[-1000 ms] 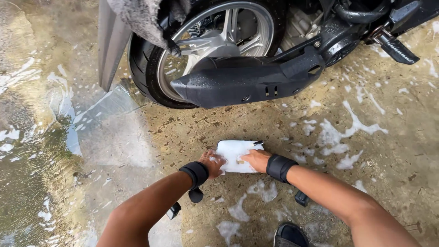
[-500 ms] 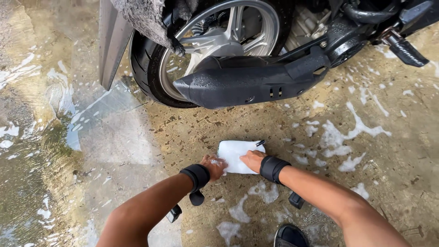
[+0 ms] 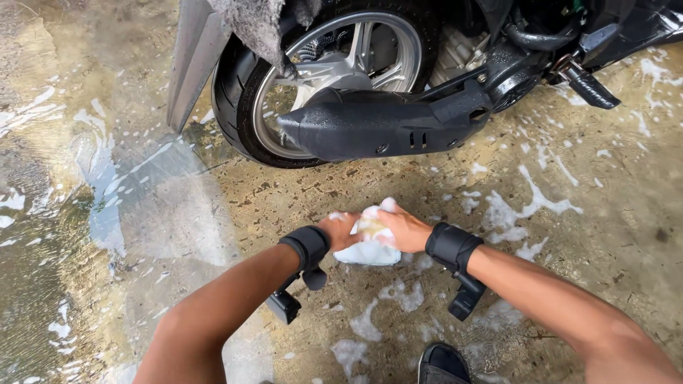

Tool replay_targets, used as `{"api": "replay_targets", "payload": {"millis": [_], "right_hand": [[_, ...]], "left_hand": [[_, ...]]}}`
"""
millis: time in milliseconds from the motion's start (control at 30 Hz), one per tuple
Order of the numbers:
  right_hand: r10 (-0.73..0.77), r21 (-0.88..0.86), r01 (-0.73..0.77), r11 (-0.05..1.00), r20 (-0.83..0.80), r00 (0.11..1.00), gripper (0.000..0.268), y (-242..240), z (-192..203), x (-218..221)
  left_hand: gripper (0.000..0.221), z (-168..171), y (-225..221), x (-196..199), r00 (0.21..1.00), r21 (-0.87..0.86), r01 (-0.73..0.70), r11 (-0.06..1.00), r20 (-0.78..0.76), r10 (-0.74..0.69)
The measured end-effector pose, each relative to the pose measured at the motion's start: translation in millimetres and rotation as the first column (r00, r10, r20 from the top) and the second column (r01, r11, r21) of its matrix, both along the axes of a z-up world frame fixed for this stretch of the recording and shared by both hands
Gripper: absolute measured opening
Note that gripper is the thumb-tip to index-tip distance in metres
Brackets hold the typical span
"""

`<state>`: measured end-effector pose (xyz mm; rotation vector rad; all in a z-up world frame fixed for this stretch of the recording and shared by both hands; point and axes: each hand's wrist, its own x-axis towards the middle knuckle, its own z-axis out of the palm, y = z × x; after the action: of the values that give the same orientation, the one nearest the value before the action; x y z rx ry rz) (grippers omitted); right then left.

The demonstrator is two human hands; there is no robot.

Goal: The person scrubs a black motorcycle with a soapy sponge, cleaning the front fairing, wheels, rear fender, and seat. The person moves around the vehicle to reach different sections, applying soap and scrubbing the surfaces.

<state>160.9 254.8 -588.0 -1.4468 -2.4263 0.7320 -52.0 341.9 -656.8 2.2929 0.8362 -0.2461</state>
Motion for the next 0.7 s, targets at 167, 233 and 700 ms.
{"api": "replay_targets", "payload": {"millis": [167,233,700], "right_hand": [[0.001,-0.027,-0.003,1.000,-0.063,0.998,0.059,5,-11,8],[0.029,0.003,-0.029,1.000,-0.070,0.997,0.058,4,-9,5],[0.069,0.142,-0.068,0.988,-0.007,0.998,0.037,7,-75,14]], "left_hand": [[0.061,-2,5,1,0.980,0.118,-0.044,0.992,0.199,0.020],[0.057,13,2,1,0.986,0.102,-0.078,0.992,0.155,0.061],[0.041,-26,0,10,0.996,0.239,0.034,0.970,-0.094,-0.012]]}}
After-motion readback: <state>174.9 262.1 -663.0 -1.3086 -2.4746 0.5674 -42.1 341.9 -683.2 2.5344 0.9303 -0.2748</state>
